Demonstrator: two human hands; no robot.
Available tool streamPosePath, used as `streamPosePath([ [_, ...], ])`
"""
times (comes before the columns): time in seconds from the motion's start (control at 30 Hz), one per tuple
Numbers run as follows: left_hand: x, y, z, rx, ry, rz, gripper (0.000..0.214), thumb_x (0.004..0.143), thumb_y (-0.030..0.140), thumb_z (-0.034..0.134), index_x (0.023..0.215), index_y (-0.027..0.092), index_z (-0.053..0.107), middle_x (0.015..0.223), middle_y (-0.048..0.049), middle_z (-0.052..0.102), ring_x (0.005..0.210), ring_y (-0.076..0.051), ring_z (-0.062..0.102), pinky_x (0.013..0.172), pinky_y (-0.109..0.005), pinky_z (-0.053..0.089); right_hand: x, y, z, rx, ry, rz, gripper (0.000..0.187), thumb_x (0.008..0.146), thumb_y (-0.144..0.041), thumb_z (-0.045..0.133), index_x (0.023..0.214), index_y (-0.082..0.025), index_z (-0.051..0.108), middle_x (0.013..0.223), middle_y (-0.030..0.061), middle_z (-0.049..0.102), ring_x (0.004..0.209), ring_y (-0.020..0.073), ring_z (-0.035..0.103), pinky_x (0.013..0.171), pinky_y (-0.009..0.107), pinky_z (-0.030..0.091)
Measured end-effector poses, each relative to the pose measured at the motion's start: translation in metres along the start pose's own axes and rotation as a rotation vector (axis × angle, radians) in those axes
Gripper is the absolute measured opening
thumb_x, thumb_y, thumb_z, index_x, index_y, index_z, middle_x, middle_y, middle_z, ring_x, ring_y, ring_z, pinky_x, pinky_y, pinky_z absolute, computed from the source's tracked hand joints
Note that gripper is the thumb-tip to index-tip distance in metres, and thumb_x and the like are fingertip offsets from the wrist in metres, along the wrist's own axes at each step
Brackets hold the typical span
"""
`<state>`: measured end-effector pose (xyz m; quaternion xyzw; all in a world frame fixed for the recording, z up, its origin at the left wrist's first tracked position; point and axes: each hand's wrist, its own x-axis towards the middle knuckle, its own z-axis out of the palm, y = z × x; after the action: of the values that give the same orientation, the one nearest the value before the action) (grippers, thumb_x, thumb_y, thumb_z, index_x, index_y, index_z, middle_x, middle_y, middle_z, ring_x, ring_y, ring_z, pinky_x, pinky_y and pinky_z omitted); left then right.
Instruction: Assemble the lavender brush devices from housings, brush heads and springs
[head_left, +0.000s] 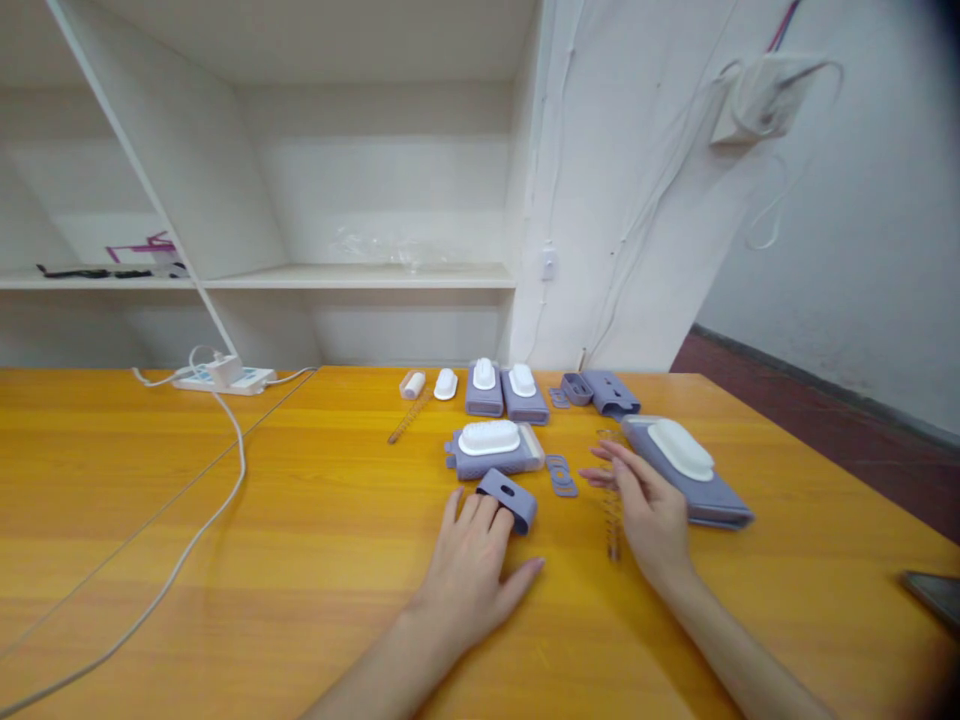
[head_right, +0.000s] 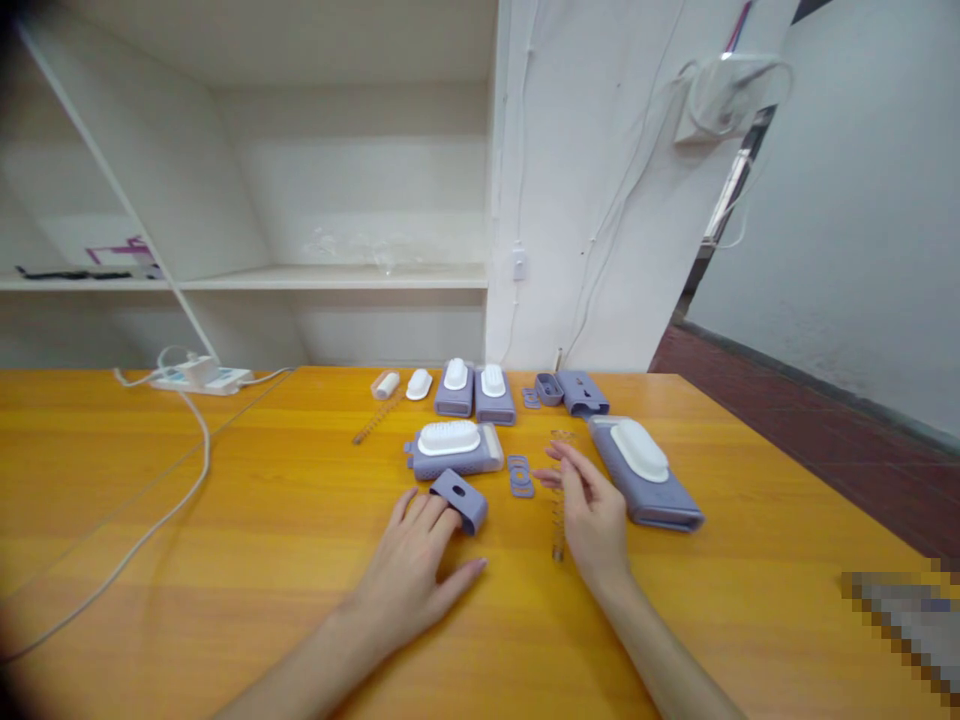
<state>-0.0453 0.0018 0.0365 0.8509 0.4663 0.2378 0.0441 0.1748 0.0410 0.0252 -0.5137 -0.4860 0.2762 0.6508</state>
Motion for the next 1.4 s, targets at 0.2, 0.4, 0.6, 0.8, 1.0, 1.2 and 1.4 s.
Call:
streamPosePath([
  [0.2, 0.0, -0.004, 0.006, 0.029, 0.057, -0.044, 0.026, 0.085, 0.041, 0.047, 0.099, 0.019, 0.051, 0.091, -0.0056, 0.058, 0.09, -0.023, 0.052, 0.1, -0.051, 0.028, 0.004, 0.011, 0.002, 0.316, -0.135, 0.112, 0.053, 0.07, -0.029, 0.07, 0.119, -0.019, 0.052, 0.13, 0.0152, 0.053, 0.115, 0.0294, 0.054, 0.098, 0.047, 0.042],
  [0.4, 0.0, -0.002, 0.002, 0.086, 0.093, -0.029, 0.045, 0.083, 0.038, 0.05, 0.125, 0.027, 0.043, 0.111, -0.0108, 0.051, 0.098, -0.027, 0.049, 0.083, -0.046, 0.043, 0.006, 0.014, 0.007, 0.281, -0.073, 0.151, 0.048, 0.06, -0.026, 0.079, 0.099, -0.02, 0.052, 0.119, 0.0137, 0.06, 0.101, 0.0276, 0.063, 0.093, 0.049, 0.046],
  [0.6, 0.002, -0.004, 0.001, 0.107, 0.115, 0.066, 0.039, 0.083, 0.031, 0.051, 0.122, 0.026, 0.047, 0.139, -0.0125, 0.033, 0.13, -0.031, 0.028, 0.104, -0.054, 0.026, 0.004, 0.015, 0.01, 0.238, -0.12, 0.116, 0.053, 0.06, -0.026, 0.079, 0.106, -0.023, 0.052, 0.111, 0.0103, 0.064, 0.089, 0.0245, 0.067, 0.083, 0.045, 0.053],
  [0.8, 0.005, -0.009, 0.006, 0.093, 0.074, 0.102, 0.034, 0.089, 0.026, 0.041, 0.122, 0.019, 0.045, 0.141, -0.0089, 0.038, 0.133, -0.025, 0.027, 0.109, -0.052, 0.019, 0.002, 0.012, 0.011, 0.043, -0.052, 0.209, 0.047, 0.067, -0.042, 0.071, 0.105, -0.014, 0.065, 0.085, 0.0082, 0.071, 0.074, 0.0232, 0.068, 0.072, 0.039, 0.056],
  [1.0, 0.012, -0.021, 0.008, 0.191, 0.106, 0.076, 0.024, 0.09, 0.017, 0.04, 0.11, 0.023, 0.052, 0.113, -0.0032, 0.059, 0.108, -0.022, 0.049, 0.102, -0.047, 0.028, -0.002, 0.007, 0.009, -0.346, 0.052, 0.048, 0.049, 0.076, -0.052, 0.059, 0.104, -0.013, 0.068, 0.054, -0.0014, 0.054, 0.049, 0.0147, 0.052, 0.051, 0.029, 0.044],
  [1.2, 0.013, -0.042, -0.002, 0.244, 0.157, -0.015, 0.023, 0.093, 0.023, 0.036, 0.104, 0.021, 0.057, 0.091, -0.0053, 0.061, 0.088, -0.02, 0.052, 0.078, -0.036, 0.037, 0.001, 0.008, 0.009, -0.447, 0.012, -0.173, 0.036, 0.081, -0.05, 0.053, 0.083, -0.016, 0.066, 0.085, 0.006, 0.056, 0.08, 0.019, 0.056, 0.068, 0.028, 0.045],
  [1.4, 0.013, -0.045, -0.007, 0.235, 0.182, -0.106, 0.03, 0.091, 0.035, 0.038, 0.111, 0.019, 0.053, 0.095, -0.0078, 0.058, 0.089, -0.022, 0.05, 0.075, -0.035, 0.037, -0.003, 0.007, 0.011, -0.496, -0.153, -0.111, 0.031, 0.084, -0.048, 0.049, 0.069, -0.021, 0.047, 0.065, -0.0006, 0.055, 0.061, 0.0156, 0.053, 0.059, 0.026, 0.04],
])
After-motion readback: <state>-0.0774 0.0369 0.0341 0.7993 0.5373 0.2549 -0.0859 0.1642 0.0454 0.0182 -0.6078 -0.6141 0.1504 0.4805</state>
